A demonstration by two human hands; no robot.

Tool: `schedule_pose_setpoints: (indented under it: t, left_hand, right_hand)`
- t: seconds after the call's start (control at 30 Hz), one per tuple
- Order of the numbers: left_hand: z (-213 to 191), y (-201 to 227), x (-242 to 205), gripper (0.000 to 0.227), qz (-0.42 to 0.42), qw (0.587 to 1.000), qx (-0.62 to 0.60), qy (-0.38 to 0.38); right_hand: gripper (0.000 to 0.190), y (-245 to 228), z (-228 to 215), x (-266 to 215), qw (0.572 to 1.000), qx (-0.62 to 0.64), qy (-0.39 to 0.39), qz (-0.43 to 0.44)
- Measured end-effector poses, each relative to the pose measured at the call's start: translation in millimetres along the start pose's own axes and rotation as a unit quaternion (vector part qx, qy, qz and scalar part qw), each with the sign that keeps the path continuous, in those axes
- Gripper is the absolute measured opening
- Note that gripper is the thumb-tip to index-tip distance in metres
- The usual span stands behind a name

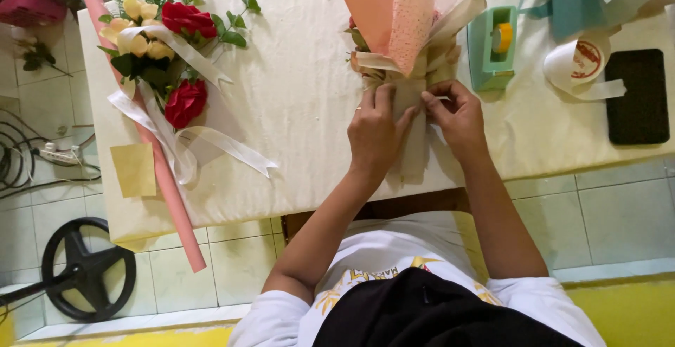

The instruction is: The person wraps a bouquet of pink flowers with a sheet of brown paper. They fold the paper around the stems and secure it by hand, then reach for a tape dispenser to apply tape to the wrapping.

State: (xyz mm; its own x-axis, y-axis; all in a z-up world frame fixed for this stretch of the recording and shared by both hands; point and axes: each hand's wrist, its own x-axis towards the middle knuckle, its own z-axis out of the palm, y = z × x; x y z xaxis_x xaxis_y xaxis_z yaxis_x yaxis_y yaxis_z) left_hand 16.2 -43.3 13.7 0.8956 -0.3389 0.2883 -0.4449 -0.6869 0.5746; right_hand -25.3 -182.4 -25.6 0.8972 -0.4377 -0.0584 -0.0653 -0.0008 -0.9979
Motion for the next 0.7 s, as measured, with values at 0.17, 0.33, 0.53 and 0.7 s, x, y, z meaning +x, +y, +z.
schedule_pose_setpoints:
  t: [0.17,0.33,0.53,0.7]
  left_hand:
    - [8.9,-14.1,-0.3,0.045,0.017,0.999,-0.045,0.014]
    - [10.0,-15.8,0.0,0.041,0.015,0.998,-0.064,0.013]
    - [4.8,-18.4,4.3,0.037,-0.006,0.996,-0.090,0.002]
    - [2.2,-27.4,16.7,0.042,-0.016,0.998,-0.056,-0.021]
  right_hand:
    - [0.011,23.0,-3.6,12.6,1.000,-0.014,0.013,-0.010]
    - [0.008,20.1,0.7,10.6,1.000,-0.003,0.023,-0.008]
    - [0.009,11.5,10.0,9.0,0.998,0.034,0.044,0.027]
    - [0.014,-8.8,22.3,3.0,0.996,0.050,0.051,0.048]
